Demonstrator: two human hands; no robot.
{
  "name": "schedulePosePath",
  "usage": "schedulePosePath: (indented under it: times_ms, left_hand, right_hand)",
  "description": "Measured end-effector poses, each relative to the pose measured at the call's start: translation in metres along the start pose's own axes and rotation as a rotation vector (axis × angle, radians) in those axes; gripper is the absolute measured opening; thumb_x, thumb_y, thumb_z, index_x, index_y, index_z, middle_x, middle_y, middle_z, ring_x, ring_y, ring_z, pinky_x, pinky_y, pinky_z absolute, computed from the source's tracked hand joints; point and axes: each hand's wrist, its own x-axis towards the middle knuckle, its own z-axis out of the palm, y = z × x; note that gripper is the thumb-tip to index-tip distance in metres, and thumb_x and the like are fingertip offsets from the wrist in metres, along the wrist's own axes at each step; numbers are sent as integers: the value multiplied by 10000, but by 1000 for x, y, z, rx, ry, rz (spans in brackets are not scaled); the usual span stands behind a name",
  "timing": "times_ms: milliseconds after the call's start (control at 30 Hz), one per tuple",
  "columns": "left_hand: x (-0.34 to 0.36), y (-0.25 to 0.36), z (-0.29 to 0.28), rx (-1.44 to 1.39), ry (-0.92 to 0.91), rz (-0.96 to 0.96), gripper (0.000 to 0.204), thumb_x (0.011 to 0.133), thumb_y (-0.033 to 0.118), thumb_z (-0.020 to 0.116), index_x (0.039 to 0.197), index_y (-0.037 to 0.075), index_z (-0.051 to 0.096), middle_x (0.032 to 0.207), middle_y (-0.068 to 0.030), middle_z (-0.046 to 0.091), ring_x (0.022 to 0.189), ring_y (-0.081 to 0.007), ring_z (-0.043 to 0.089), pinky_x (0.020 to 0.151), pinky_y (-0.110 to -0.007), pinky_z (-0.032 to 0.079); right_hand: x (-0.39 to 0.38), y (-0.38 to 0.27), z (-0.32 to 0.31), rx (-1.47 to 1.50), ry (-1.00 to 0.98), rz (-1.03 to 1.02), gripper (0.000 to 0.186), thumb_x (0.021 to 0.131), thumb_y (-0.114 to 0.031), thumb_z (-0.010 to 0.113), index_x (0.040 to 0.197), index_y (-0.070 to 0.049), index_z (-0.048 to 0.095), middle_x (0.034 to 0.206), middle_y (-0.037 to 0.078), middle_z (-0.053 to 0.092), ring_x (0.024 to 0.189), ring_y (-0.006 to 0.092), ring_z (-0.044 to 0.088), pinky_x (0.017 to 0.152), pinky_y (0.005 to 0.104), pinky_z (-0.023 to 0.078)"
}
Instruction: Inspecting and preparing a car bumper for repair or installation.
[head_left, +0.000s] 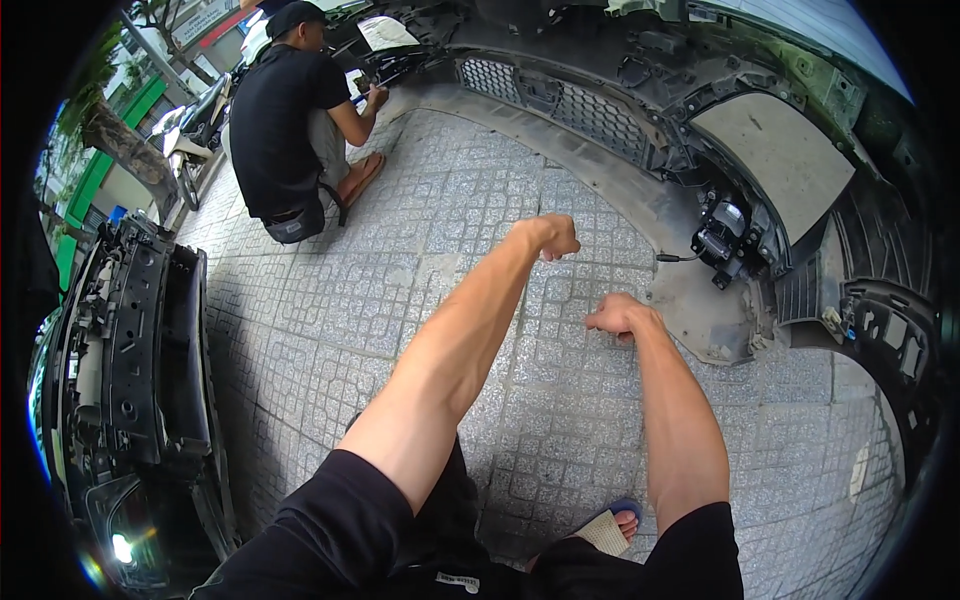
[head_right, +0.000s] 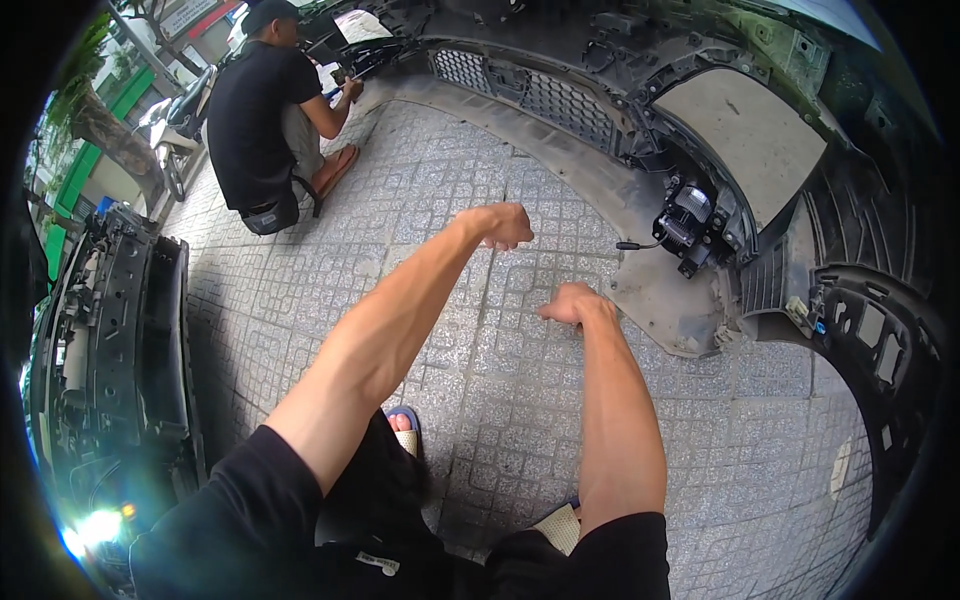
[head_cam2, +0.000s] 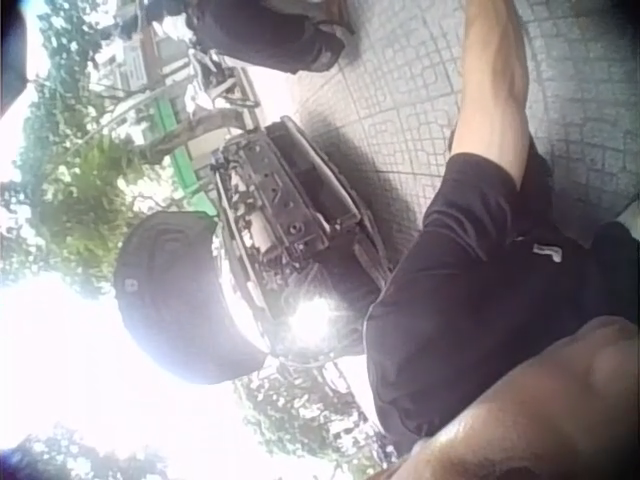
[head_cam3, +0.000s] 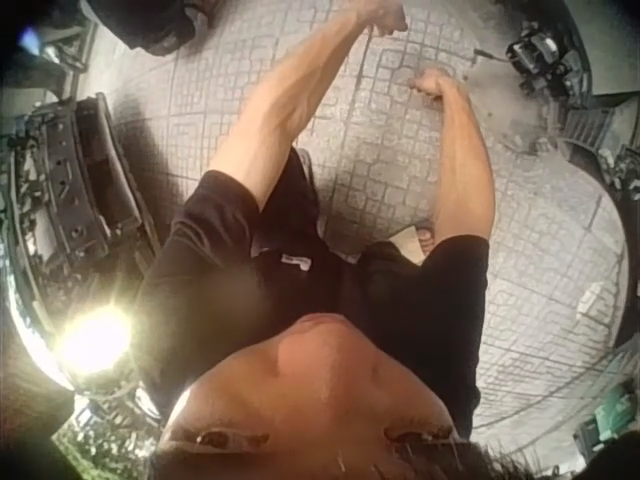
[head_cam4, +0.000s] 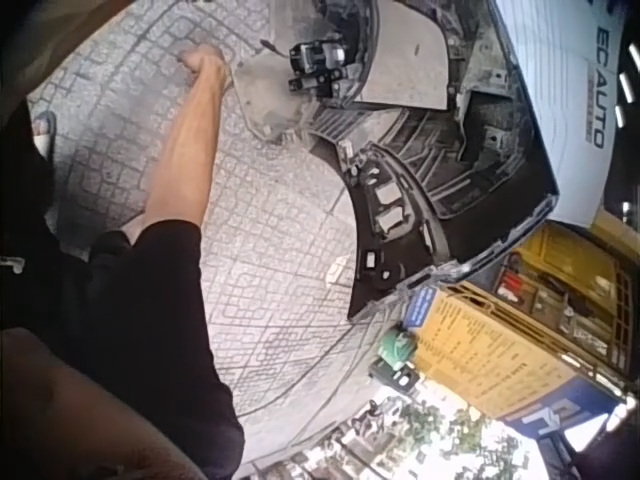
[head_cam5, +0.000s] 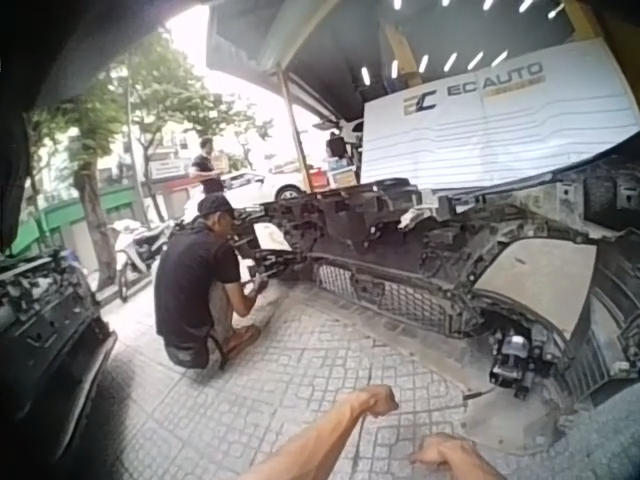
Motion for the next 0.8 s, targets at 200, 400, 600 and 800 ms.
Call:
schedulePosePath:
  times_ms: [200,400,600,800]
  left_hand:
    - [10,3,-1,44,-8,29,338,846,288,538,965,35,729,949,-92,741,886,-232,712,821,-386,551]
    - [9,3,-3,8,12,84,337,840,282,551,941,9,719,891,-128,732,848,-249,708,793,-393,552]
    - [9,-15,-7,-11,24,109,339,838,283,555,935,1,715,879,-129,730,825,-251,707,780,-400,553]
    - [5,-28,-10,-20,31,64,329,832,266,555,920,-7,716,867,-130,728,805,-252,708,741,-399,556]
  right_hand:
    - [6,13,-1,104,20,29,462,788,-419,697,983,1,693,967,122,659,731,212,643,613,340,560]
    - [5,14,-1,111,34,102,421,790,-395,693,929,2,671,880,89,636,638,183,598,565,319,539]
    - [22,8,-5,148,19,100,480,782,-407,683,1017,12,679,974,112,663,714,212,645,622,338,557]
    - [32,1,-8,173,21,87,429,775,-401,669,954,-12,675,856,78,647,643,188,618,606,332,537]
